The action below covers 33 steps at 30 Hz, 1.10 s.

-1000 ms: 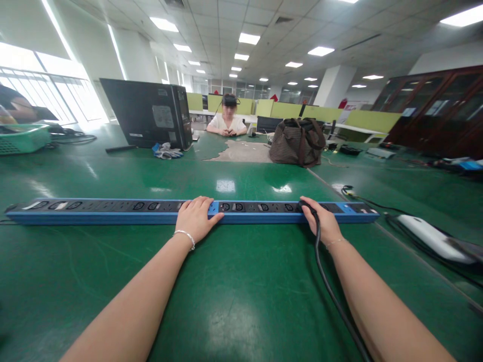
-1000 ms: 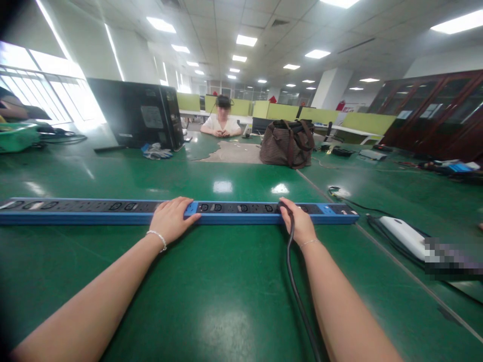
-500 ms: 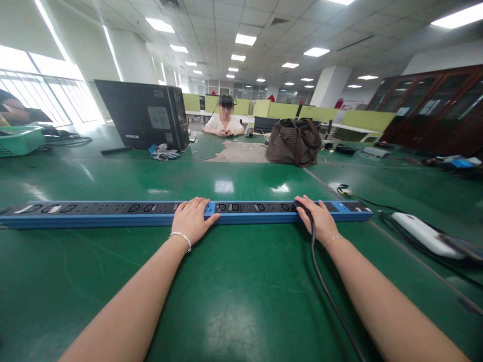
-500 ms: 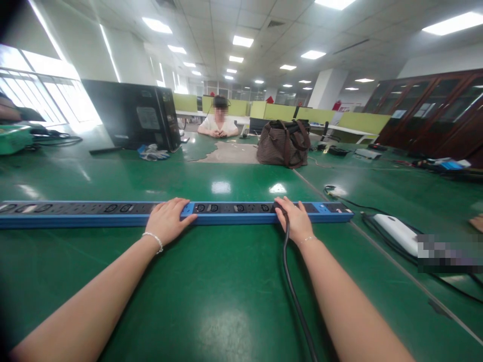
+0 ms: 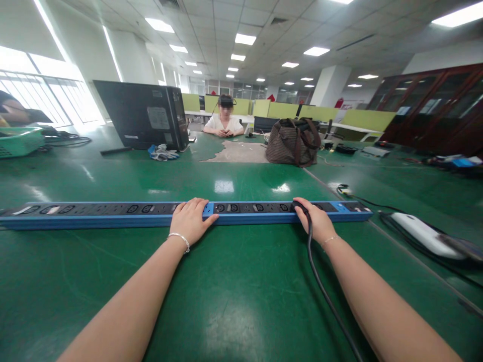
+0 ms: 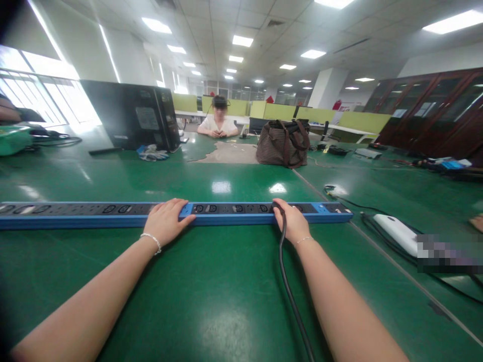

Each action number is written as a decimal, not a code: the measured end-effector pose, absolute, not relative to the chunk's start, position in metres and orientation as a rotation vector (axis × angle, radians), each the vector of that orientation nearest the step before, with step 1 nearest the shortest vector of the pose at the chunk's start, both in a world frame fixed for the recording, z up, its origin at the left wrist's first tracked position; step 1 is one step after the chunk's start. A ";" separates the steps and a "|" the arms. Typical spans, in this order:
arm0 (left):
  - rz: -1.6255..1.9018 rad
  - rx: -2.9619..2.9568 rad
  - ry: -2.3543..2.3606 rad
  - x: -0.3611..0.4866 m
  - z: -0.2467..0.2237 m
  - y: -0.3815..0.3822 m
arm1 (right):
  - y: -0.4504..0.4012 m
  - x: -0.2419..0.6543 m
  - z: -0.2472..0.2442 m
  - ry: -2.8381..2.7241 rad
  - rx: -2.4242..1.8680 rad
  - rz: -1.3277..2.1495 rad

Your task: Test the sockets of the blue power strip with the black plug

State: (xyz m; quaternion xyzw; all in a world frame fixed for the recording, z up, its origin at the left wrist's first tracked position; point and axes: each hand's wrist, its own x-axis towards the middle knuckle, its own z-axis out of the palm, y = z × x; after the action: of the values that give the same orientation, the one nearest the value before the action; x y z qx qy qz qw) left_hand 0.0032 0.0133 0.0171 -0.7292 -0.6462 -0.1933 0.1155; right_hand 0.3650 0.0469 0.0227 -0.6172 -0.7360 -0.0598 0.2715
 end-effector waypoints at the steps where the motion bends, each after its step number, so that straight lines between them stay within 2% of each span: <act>1: -0.566 -2.138 -1.893 0.003 0.017 0.013 | 0.047 0.365 0.023 -1.991 -1.670 -0.155; 13: -0.556 -2.145 -1.919 0.004 0.018 0.013 | 0.050 0.365 0.010 -1.928 -1.457 -0.233; 27: -0.545 -2.135 -1.924 0.004 0.019 0.013 | 0.042 0.356 0.011 -1.860 -1.617 -0.378; 33: -0.563 -2.139 -1.904 0.003 0.018 0.013 | 0.047 0.359 0.010 -1.878 -1.594 -0.331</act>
State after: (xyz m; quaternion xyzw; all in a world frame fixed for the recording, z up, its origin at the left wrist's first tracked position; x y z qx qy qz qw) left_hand 0.0035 0.0125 0.0178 -0.7284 -0.6483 -0.1916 0.1114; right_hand 0.3593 0.0466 0.0103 -0.6072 -0.7153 -0.1261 0.3220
